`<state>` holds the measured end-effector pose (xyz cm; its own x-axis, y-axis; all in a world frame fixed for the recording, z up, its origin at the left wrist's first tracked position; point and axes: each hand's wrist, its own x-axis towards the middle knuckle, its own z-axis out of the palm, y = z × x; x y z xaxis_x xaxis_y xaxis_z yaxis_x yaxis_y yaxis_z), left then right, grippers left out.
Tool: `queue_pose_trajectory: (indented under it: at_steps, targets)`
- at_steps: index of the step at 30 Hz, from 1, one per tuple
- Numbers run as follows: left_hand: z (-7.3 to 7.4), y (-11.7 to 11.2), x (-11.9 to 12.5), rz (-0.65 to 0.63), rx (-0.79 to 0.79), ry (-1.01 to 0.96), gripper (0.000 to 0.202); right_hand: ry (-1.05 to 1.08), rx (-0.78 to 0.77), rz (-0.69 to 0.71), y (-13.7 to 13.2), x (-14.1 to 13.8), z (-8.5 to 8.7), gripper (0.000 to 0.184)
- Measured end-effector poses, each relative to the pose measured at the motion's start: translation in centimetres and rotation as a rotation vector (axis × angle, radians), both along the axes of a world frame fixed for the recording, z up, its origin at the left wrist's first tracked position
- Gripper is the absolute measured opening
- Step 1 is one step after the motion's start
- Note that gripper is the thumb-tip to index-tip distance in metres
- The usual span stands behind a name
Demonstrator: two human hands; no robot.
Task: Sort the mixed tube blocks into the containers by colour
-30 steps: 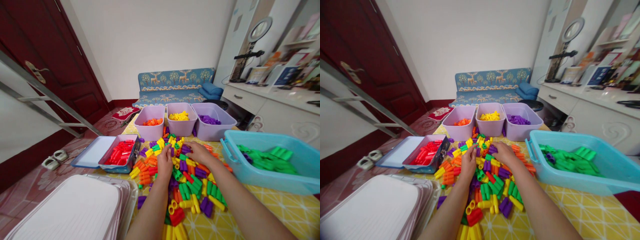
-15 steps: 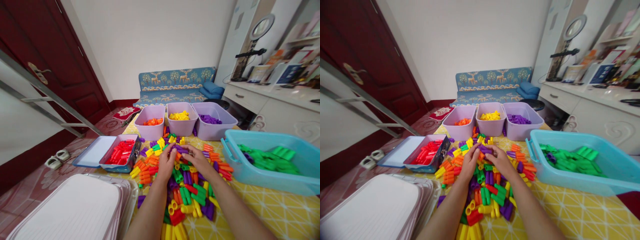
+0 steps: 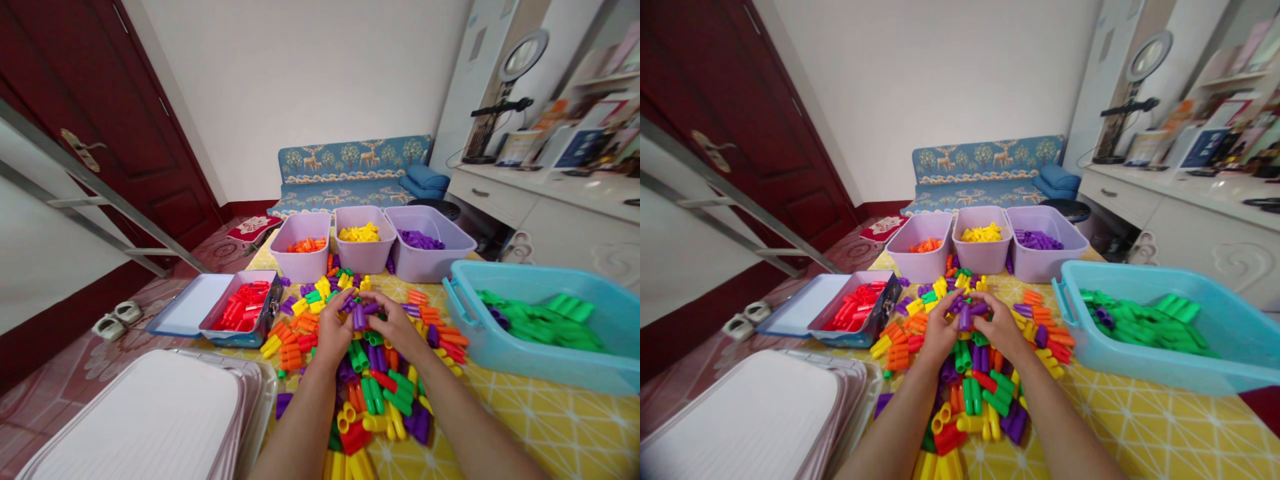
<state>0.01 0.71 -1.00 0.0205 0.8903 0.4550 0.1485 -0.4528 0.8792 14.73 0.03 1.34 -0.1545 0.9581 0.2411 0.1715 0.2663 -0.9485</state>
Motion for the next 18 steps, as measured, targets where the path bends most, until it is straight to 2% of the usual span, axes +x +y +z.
queue_pose_trajectory:
  at_steps: [4,8,14,18]
  targets:
    - [-0.01,0.12,0.06,0.08,-0.071,-0.029,0.041,-0.062,0.058,0.018,-0.15,-0.02,-0.13,0.048]
    - [-0.02,0.29,0.12,0.189,-0.092,-0.077,0.037,-0.076,0.108,0.009,-0.09,-0.12,-0.4,0.044]
    - [0.64,0.01,0.14,0.111,-0.109,-0.067,0.022,-0.093,0.093,-0.065,0.09,-0.5,-0.39,0.042]
    - [0.76,-0.19,0.13,0.08,-0.109,-0.043,0.017,-0.156,0.103,-0.137,0.21,-0.45,-0.32,0.032]
